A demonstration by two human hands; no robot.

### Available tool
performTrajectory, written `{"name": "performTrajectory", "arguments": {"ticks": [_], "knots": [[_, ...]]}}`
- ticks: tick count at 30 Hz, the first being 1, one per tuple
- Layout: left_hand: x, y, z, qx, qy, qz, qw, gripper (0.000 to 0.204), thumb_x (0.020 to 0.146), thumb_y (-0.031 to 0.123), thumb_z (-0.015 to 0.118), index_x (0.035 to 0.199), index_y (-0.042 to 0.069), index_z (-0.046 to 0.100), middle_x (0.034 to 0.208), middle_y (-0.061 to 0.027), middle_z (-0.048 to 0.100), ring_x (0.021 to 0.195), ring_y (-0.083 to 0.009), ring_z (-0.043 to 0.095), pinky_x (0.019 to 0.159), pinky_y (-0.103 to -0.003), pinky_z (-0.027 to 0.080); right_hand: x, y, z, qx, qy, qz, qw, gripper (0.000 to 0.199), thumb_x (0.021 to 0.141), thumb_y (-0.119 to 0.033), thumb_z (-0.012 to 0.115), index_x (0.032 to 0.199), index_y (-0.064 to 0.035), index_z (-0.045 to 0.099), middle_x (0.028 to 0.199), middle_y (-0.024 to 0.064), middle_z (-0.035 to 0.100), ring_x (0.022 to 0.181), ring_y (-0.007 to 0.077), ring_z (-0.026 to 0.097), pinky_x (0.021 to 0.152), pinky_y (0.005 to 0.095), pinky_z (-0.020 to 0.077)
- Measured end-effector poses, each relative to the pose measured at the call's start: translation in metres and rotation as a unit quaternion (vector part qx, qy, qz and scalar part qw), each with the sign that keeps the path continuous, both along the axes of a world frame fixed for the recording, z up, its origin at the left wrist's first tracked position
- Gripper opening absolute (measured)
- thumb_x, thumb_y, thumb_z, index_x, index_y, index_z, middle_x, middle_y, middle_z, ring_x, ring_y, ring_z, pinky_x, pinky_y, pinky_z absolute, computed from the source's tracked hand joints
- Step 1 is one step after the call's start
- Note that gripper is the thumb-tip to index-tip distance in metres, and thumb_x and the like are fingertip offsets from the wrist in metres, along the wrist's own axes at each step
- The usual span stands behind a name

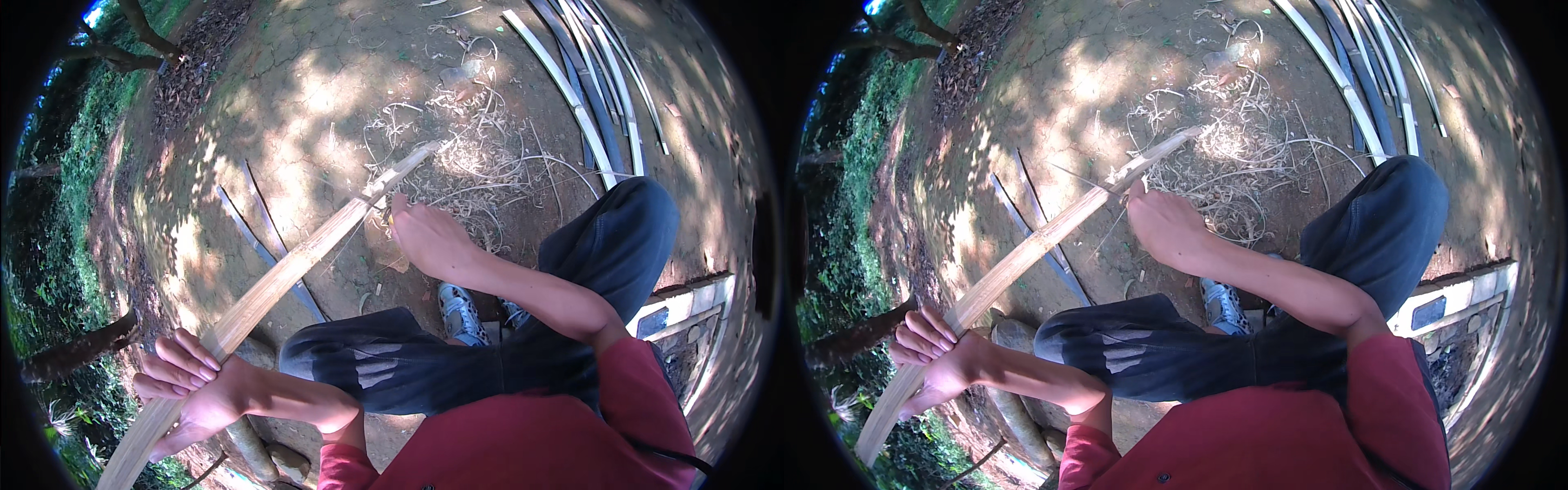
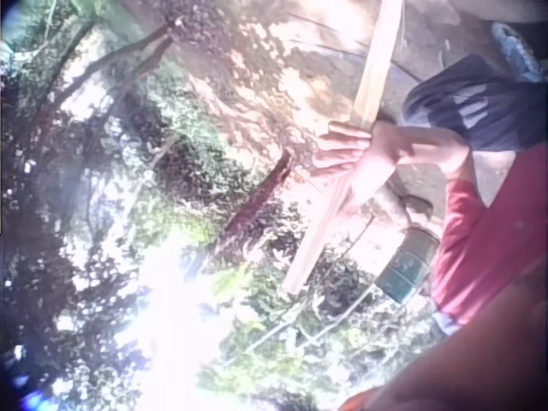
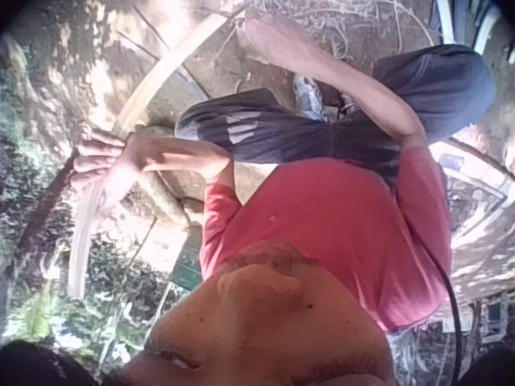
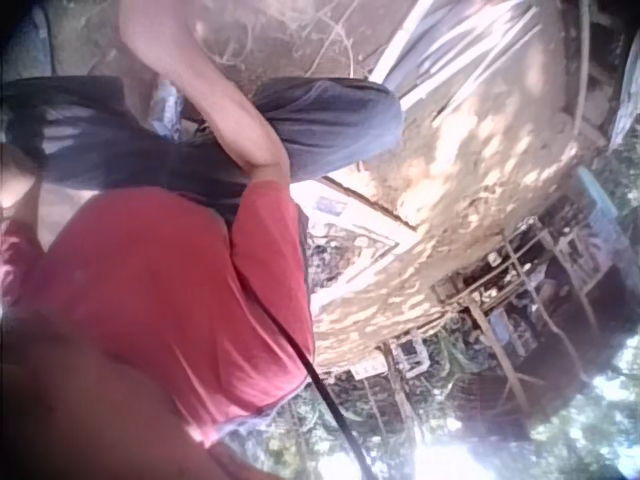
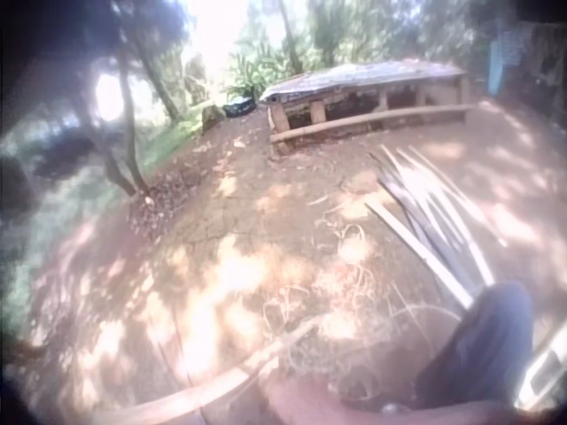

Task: The person shaves a piece of bamboo using a knife while holding it by hand. They repeatedly scrape the surface of the bamboo strip, creating wood shavings on the ground.

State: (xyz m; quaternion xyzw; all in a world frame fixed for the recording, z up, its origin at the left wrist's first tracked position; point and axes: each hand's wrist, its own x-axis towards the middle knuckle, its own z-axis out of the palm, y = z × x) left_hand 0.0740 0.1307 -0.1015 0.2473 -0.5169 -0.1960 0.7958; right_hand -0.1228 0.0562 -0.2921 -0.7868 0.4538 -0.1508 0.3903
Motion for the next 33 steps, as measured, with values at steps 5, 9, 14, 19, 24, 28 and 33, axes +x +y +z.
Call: {"name": "performTrajectory", "arguments": {"ticks": [5, 9, 14, 19, 24, 28, 33], "knots": [[-0.008, -0.003, -0.002, 0.003, 0.013, 0.042, 0.999, 0.073, 0.081, 0.084, 0.031, 0.059, 0.014, 0.025, 0.050, 0.0002, 0.025, 0.042, -0.0103, 0.023, 0.033, -0.021, 0.019, -0.003, 0.008, 0.015, 0.024, 0.013, 0.014, 1.000, 0.027, 0.091, -0.011, 0.051, 0.102, 0.0142, 0.048, 0.065, 0.0255, 0.062, 0.066, 0.0403, 0.066, 0.059, 0.0476, 0.0524], [-0.006, 0.001, 0.001, 0.004, -0.005, 0.038, 0.999, 0.072, 0.082, 0.083, 0.031, 0.059, 0.014, 0.025, 0.050, 0.0007, 0.024, 0.041, -0.0103, 0.023, 0.033, -0.021, 0.019, -0.006, -0.001, 0.005, 0.022, 0.026, 0.004, 0.999, 0.028, 0.091, -0.009, 0.050, 0.105, 0.0153, 0.048, 0.067, 0.0248, 0.062, 0.066, 0.0395, 0.066, 0.060, 0.0479, 0.0524], [-0.014, -0.003, 0.002, -0.001, 0.028, 0.006, 1.000, 0.073, 0.081, 0.083, 0.032, 0.058, 0.014, 0.026, 0.049, 0.0008, 0.024, 0.040, -0.0102, 0.023, 0.033, -0.022, 0.019, -0.003, 0.012, 0.014, 0.036, 0.015, 0.019, 0.999, 0.032, 0.090, -0.008, 0.050, 0.109, 0.0179, 0.047, 0.067, 0.0246, 0.062, 0.065, 0.0389, 0.066, 0.060, 0.0474, 0.0520], [-0.002, -0.001, 0.002, 0.023, 0.018, 0.079, 0.996, 0.072, 0.082, 0.083, 0.032, 0.058, 0.014, 0.027, 0.049, 0.0010, 0.024, 0.040, -0.0098, 0.025, 0.033, -0.022, 0.020, -0.007, 0.004, -0.010, -0.002, -0.003, -0.003, 1.000, 0.027, 0.088, -0.007, 0.052, 0.103, 0.0156, 0.047, 0.067, 0.0262, 0.062, 0.065, 0.0402, 0.065, 0.058, 0.0472, 0.0514], [-0.004, -0.001, 0.000, 0.022, -0.003, 0.062, 0.998, 0.073, 0.081, 0.083, 0.031, 0.058, 0.014, 0.027, 0.049, 0.0006, 0.024, 0.041, -0.0099, 0.025, 0.034, -0.021, 0.021, -0.003, 0.016, 0.019, 0.035, 0.038, -0.016, 0.999, 0.021, 0.086, -0.004, 0.049, 0.098, 0.0141, 0.049, 0.069, 0.0267, 0.063, 0.066, 0.0399, 0.066, 0.058, 0.0461, 0.0529], [-0.007, -0.003, 0.003, 0.012, 0.011, 0.054, 0.998, 0.073, 0.081, 0.084, 0.029, 0.058, 0.014, 0.026, 0.050, 0.0004, 0.024, 0.042, -0.0101, 0.024, 0.034, -0.021, 0.020, -0.002, 0.001, -0.024, -0.013, 0.019, -0.038, 0.999, 0.021, 0.089, -0.007, 0.049, 0.096, 0.0127, 0.050, 0.067, 0.0269, 0.062, 0.065, 0.0410, 0.066, 0.059, 0.0481, 0.0521], [-0.008, -0.001, 0.000, 0.000, 0.012, 0.027, 1.000, 0.073, 0.080, 0.085, 0.030, 0.058, 0.015, 0.025, 0.050, 0.0005, 0.023, 0.042, -0.0104, 0.022, 0.034, -0.021, 0.018, -0.004, 0.023, 0.031, 0.028, 0.024, 0.012, 0.999, 0.022, 0.090, -0.008, 0.050, 0.096, 0.0127, 0.049, 0.064, 0.0255, 0.062, 0.064, 0.0415, 0.065, 0.059, 0.0484, 0.0522]]}}
